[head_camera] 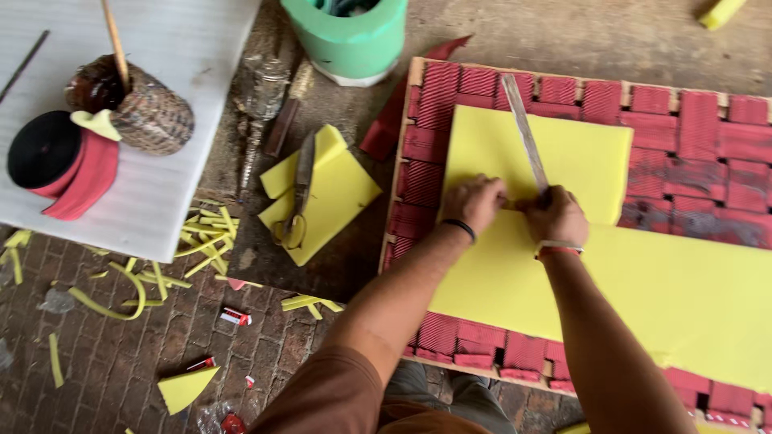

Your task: The person applies dark adhesive to a woven red seat base using a brush, then places and cuts yellow foam pieces to fit the base. The person uses a serrated knife to trim the foam and arranges the pieces on the seat.

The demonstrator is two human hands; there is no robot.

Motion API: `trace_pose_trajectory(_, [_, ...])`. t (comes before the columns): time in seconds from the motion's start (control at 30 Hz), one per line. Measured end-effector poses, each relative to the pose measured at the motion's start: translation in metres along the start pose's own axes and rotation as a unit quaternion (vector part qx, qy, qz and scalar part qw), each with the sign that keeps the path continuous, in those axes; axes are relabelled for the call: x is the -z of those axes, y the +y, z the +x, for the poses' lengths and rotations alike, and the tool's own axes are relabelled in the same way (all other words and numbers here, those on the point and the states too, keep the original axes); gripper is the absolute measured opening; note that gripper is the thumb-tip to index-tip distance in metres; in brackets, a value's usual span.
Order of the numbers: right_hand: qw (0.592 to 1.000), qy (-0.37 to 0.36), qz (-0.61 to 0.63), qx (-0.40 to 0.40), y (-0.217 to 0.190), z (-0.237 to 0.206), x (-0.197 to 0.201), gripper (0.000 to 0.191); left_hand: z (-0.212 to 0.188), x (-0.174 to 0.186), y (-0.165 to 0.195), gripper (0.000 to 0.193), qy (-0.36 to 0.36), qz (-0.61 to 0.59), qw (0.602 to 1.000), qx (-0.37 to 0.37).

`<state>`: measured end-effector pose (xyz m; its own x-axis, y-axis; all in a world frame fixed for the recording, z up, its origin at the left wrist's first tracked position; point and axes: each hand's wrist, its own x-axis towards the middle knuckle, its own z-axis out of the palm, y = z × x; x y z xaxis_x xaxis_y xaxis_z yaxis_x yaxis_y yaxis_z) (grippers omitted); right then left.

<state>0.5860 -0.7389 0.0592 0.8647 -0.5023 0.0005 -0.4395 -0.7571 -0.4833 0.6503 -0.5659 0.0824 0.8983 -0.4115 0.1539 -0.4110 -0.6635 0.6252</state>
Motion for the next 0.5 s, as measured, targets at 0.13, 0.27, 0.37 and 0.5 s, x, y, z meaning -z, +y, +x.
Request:
trace_pose_trajectory(0.13, [0.998,-0.063,0.025,-0.007,0.009,0.003,0.023,0.039,-0.014,0.001,-0.010,0.017,-0.029,-0.105,0.993,-0.037])
trace_pose_trajectory(0.27, [0.994,-0.073,0.068,-0.039,-0.029,-0.010,0.027,0.031,-0.062,0.079,-0.096,0.025,0.137,-0.155,0.974,0.092])
trace_pose_trajectory(0.37, [0.974,-0.181,0.134,0.028,-0.110,-0.053,-0.036,0.026,-0.108,0.151,-0.180,0.059,0.196,0.153,0.919,0.306])
trace_pose_trajectory(0.5, [0.960,-0.156,0.165,0.166,-0.217,-0.071,-0.126,0.036,-0.134,0.168,-0.227,0.052,0.123,0.210,0.932,0.267])
